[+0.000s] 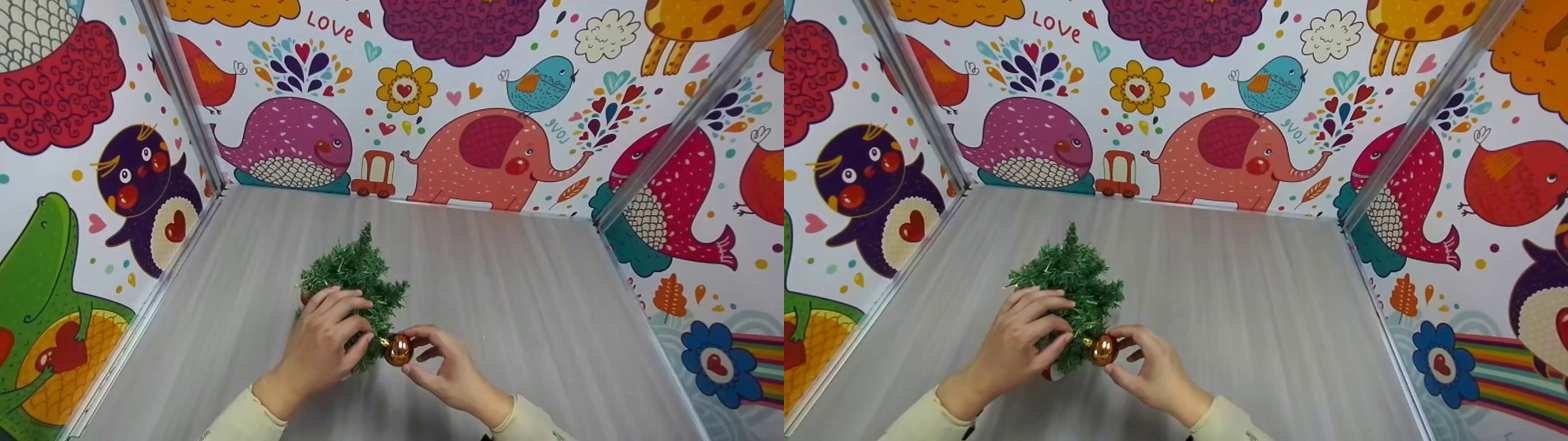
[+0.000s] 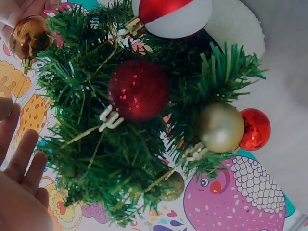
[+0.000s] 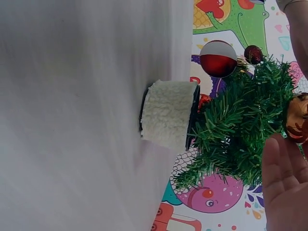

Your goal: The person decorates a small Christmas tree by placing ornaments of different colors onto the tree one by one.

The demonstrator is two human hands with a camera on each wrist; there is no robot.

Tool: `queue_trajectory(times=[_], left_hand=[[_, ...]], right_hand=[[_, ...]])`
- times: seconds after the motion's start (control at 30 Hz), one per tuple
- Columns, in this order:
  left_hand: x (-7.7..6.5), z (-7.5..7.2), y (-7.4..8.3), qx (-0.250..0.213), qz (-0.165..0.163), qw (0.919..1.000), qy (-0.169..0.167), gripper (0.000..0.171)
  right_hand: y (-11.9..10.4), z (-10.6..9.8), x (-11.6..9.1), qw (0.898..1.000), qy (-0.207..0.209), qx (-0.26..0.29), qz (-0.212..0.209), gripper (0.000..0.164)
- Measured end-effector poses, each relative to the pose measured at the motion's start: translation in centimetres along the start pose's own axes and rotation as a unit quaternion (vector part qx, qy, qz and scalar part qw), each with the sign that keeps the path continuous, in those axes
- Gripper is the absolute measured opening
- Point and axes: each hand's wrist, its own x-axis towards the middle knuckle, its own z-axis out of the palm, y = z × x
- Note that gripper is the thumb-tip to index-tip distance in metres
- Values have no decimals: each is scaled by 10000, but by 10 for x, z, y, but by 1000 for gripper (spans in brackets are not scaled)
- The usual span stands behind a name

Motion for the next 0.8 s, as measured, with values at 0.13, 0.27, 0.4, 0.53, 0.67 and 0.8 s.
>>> queue_trajectory(times=[0.13, 0.27, 0.4, 0.53, 0.67, 0.8], left_hand=[[1, 2, 1, -12, -27, 10000, -78, 9], [1, 3, 2, -15, -54, 9999, -90, 10], [1, 6, 4, -66, -76, 9999, -44, 11], [2, 8, 6, -77, -70, 9999, -56, 10], [3, 9, 7, -74, -80, 9999, -91, 10], [5, 9, 8, -92, -101, 9998, -124, 10]], right_hand=[[2, -2, 0, 10000, -15, -60, -75, 49], [-1, -2, 11, 9970, 320, -411, -574, 46], [-14, -1, 29, 9898, 600, -668, -1105, 38], [-39, 3, 46, 9871, 555, -705, -1325, 26], [-52, 7, 52, 9871, 487, -660, -1378, 22], [-38, 10, 49, 9886, 449, -682, -1265, 21]])
